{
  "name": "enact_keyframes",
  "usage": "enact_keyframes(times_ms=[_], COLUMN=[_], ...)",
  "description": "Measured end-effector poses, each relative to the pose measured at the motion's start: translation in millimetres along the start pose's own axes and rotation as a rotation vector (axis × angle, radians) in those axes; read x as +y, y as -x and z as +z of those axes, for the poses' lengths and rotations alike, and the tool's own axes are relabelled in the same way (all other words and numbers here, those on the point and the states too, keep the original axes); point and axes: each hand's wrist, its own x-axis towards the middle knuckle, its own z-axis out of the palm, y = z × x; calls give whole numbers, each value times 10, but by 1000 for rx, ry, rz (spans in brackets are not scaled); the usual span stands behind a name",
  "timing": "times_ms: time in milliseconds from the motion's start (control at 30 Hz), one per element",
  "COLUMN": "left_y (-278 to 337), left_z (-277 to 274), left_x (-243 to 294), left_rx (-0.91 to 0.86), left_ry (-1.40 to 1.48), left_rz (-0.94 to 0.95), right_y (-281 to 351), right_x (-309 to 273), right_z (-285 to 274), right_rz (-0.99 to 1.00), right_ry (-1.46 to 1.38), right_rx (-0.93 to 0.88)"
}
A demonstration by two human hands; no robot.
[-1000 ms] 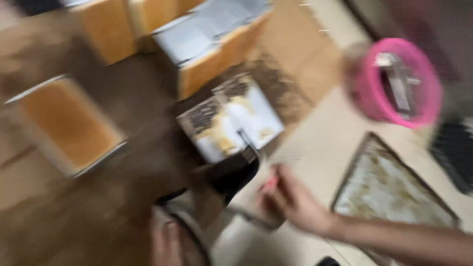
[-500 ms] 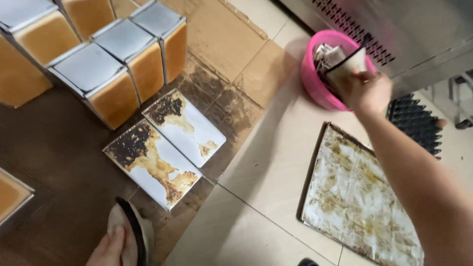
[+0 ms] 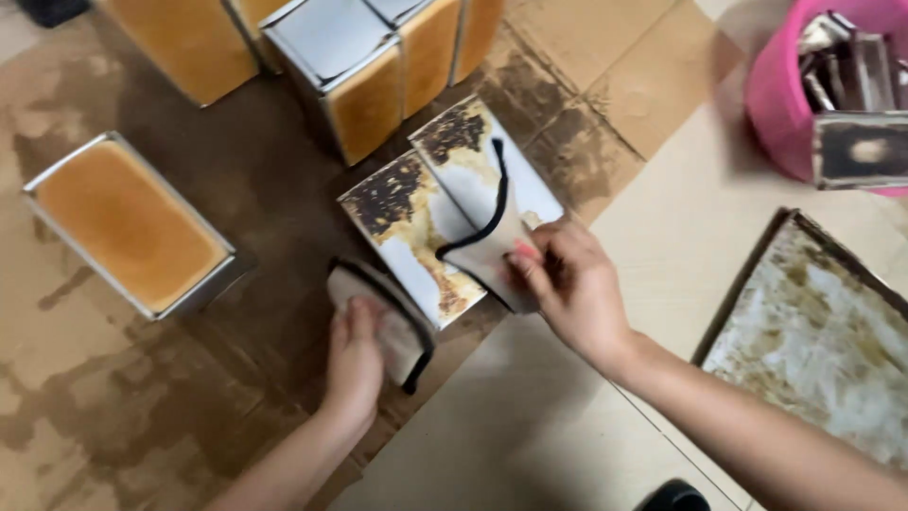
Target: Unmolding freshly baked loaves of bread from metal tins using oven mitts.
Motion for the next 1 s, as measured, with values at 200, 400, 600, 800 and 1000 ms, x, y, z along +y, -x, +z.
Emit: enact_keyframes(times_ms=[200, 400, 600, 800, 1000], left_y=[-127, -170, -163, 75, 33], left_z=[75, -141, -222, -170, -197], left_x=[100, -99, -190, 111, 47], left_rx=[-78, -52, -36, -65, -96], left_ry=[92, 133, 148, 129, 169], left_rz=[76, 35, 34, -54, -53], right_y=[304, 144, -160, -495, -488], right_x=[401, 608, 639, 987, 727], right_z=[189, 236, 275, 200, -33], right_rz=[-310, -470, -481, -425, -184], right_ry=[246, 314, 350, 439, 357], right_rx=[64, 215, -40, -28, 230])
